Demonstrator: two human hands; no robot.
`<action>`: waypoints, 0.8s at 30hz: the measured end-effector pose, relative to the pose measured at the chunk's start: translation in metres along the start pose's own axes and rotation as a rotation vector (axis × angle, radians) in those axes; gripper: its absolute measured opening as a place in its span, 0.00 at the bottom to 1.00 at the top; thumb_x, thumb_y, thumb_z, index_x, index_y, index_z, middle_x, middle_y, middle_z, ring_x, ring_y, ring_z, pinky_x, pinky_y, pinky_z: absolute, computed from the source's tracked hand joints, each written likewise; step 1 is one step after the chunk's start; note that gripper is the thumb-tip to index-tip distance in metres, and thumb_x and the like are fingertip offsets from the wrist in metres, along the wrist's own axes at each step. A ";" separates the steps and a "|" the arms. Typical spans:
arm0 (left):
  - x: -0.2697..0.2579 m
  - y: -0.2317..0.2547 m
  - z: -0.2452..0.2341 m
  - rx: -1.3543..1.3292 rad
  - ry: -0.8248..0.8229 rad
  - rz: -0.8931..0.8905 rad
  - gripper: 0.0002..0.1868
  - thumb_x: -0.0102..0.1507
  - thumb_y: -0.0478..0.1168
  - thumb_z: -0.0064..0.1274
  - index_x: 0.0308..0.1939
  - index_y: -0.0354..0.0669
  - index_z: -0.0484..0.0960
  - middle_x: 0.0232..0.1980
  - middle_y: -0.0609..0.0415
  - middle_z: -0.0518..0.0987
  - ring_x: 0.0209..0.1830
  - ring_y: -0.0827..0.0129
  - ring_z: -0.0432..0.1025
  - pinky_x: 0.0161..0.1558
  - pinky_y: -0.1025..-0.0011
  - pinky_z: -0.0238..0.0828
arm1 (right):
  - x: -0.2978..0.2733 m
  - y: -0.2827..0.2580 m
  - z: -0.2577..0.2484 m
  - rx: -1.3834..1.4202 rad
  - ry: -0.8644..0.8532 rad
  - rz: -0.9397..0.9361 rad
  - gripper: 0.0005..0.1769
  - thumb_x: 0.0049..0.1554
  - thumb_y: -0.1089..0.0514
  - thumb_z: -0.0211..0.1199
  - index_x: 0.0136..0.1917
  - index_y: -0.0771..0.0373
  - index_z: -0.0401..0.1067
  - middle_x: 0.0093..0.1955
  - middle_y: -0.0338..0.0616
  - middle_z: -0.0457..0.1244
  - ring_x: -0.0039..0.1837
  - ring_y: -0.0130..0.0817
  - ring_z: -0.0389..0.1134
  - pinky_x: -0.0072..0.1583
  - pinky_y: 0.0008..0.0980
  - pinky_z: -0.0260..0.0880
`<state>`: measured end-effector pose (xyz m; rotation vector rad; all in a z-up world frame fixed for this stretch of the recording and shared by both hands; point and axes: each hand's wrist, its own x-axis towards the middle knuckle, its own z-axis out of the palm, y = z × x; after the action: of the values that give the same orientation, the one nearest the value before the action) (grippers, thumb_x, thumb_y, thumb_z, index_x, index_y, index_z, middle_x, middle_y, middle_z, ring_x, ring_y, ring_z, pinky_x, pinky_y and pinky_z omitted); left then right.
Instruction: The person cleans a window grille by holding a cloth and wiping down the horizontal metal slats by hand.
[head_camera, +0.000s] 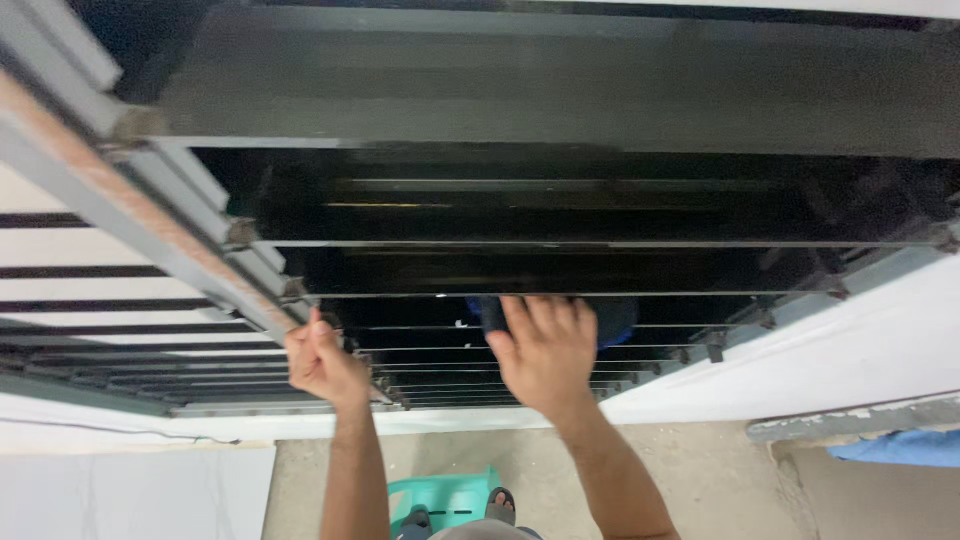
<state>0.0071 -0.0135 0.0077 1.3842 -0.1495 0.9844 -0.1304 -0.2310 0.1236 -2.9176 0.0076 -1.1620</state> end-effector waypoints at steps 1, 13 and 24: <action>0.000 0.000 0.000 -0.005 -0.004 -0.003 0.17 0.72 0.35 0.52 0.31 0.25 0.79 0.35 0.53 0.71 0.37 0.72 0.67 0.64 0.62 0.77 | -0.005 0.013 -0.004 -0.024 0.002 0.034 0.30 0.62 0.39 0.53 0.68 0.59 0.73 0.69 0.46 0.63 0.69 0.46 0.61 0.67 0.53 0.54; 0.001 0.013 -0.002 -0.025 0.026 -0.188 0.15 0.74 0.37 0.51 0.39 0.27 0.83 0.36 0.56 0.70 0.36 0.79 0.61 0.43 0.77 0.60 | -0.058 0.135 -0.029 -0.191 0.058 0.214 0.25 0.69 0.43 0.48 0.60 0.61 0.79 0.64 0.46 0.65 0.65 0.46 0.63 0.69 0.52 0.52; -0.008 -0.007 -0.004 -0.016 -0.019 -0.096 0.16 0.73 0.37 0.52 0.35 0.27 0.83 0.39 0.53 0.77 0.41 0.70 0.71 0.52 0.71 0.69 | -0.015 0.040 -0.008 -0.154 -0.020 0.085 0.28 0.58 0.41 0.56 0.64 0.59 0.77 0.67 0.46 0.64 0.68 0.48 0.60 0.66 0.56 0.52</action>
<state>0.0048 -0.0125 -0.0031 1.3739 -0.1041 0.8884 -0.1469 -0.2705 0.1195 -3.0258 0.2291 -1.1690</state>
